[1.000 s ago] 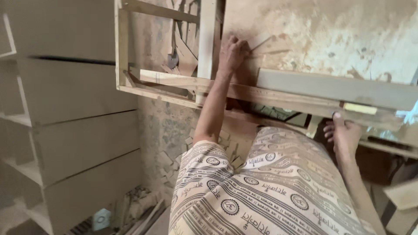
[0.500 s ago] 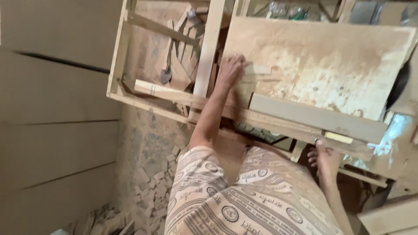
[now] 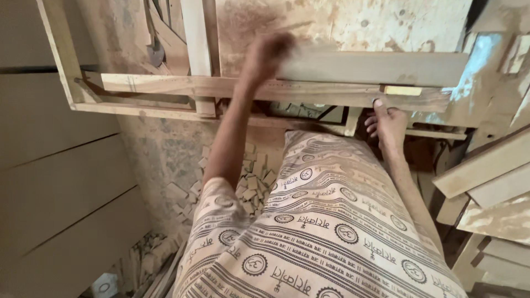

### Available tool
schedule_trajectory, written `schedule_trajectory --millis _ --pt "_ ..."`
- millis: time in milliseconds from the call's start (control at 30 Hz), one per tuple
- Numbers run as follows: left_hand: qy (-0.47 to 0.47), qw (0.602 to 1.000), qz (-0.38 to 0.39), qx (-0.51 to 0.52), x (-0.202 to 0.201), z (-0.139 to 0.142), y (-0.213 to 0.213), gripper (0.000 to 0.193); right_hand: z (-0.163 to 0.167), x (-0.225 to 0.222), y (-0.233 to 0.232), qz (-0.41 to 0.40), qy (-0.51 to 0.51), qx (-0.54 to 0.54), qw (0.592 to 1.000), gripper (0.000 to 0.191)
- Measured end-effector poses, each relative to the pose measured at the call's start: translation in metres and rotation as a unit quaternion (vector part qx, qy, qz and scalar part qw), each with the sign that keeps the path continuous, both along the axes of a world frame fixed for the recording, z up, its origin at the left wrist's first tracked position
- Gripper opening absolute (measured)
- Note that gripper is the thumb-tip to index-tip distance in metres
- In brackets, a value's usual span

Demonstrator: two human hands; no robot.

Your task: The person places wooden strips on a table saw jig and slides them against the blade to cut them into small blocks. They reposition each piece, brush scraps aside, drop offcuts onto the floor pile, and stack the cut pieces on the workbench.

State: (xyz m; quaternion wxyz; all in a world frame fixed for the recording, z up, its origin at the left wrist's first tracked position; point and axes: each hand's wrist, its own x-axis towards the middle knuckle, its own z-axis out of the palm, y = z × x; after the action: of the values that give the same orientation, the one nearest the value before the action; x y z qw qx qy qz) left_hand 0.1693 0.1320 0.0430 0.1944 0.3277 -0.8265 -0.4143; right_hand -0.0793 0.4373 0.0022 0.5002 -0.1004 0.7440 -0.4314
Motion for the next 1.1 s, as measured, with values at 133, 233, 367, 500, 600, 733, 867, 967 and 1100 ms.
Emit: schedule_trajectory --millis 133,233,367,500,600,733,867,967,1100 --pt "-0.147 0.981 -0.107 -0.061 0.021 0.000 0.097 0.016 -0.003 0.003 -0.002 0.001 -0.015 0.005 1.000 0.049" --pt "-0.134 0.989 -0.053 -0.031 0.026 0.002 0.143 0.026 -0.008 0.000 0.000 0.021 0.020 -0.003 1.000 0.050" --pt "-0.063 0.992 -0.024 0.103 -0.013 0.013 0.170 0.020 -0.004 -0.003 0.018 -0.012 -0.087 -0.033 0.996 0.036" --pt "-0.016 0.983 -0.007 0.180 -0.089 0.025 0.196 0.021 0.022 0.002 0.060 -0.051 -0.169 -0.212 0.961 0.032" --pt "0.036 0.983 -0.089 0.155 -0.140 0.040 0.224 0.023 0.035 -0.003 0.080 -0.126 -0.063 -0.221 0.965 0.026" --pt "0.057 0.983 -0.170 0.026 -0.171 0.054 0.237 0.028 0.051 -0.054 0.110 -0.259 -0.007 -0.117 0.959 0.020" --pt "-0.036 0.986 -0.089 0.136 -0.158 0.047 0.220 0.020 0.076 -0.128 0.188 -0.339 0.256 0.092 0.901 0.016" --pt "-0.008 0.996 0.004 0.086 -0.136 0.033 0.195 0.017 0.085 -0.158 0.273 -0.416 0.328 0.102 0.842 0.011" --pt "-0.031 0.998 0.044 -0.024 -0.096 0.016 0.155 0.020 0.055 -0.160 0.356 -0.363 0.325 0.154 0.860 0.016"
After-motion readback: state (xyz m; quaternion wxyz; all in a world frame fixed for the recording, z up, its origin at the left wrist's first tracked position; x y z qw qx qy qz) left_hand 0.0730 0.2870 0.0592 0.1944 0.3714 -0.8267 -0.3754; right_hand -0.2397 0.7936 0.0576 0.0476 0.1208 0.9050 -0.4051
